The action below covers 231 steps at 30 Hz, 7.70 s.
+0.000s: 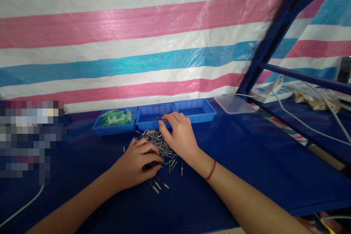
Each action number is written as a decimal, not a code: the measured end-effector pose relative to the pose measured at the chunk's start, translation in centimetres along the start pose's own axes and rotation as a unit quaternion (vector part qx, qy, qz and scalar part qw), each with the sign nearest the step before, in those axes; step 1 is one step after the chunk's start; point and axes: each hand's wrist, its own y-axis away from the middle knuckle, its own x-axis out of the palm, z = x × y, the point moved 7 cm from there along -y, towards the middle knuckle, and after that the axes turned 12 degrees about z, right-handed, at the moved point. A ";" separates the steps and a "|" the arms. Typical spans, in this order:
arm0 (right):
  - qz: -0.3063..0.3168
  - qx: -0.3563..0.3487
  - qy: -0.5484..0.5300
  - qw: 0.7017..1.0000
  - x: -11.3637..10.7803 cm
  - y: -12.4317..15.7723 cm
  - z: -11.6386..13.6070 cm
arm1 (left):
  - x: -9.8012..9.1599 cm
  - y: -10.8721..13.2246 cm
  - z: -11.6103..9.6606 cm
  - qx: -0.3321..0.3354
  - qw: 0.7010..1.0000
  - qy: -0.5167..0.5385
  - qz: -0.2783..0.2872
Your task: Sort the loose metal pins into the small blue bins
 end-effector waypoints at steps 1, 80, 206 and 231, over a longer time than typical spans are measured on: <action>0.005 -0.001 -0.006 1.000 0.1 0.1 0.2 | 0.1 0.0 0.0 -0.003 1.000 -0.001 0.003; -0.019 -0.010 -0.031 0.999 0.3 -1.0 -1.4 | -1.9 0.7 3.1 -0.105 0.962 0.185 -0.173; 0.153 -0.076 -0.198 0.965 2.9 1.4 3.1 | -1.1 1.1 4.3 -0.141 0.936 0.244 -0.212; 0.095 -0.016 -0.263 0.960 2.3 1.3 2.0 | -1.6 0.7 3.3 -0.097 0.953 0.217 -0.186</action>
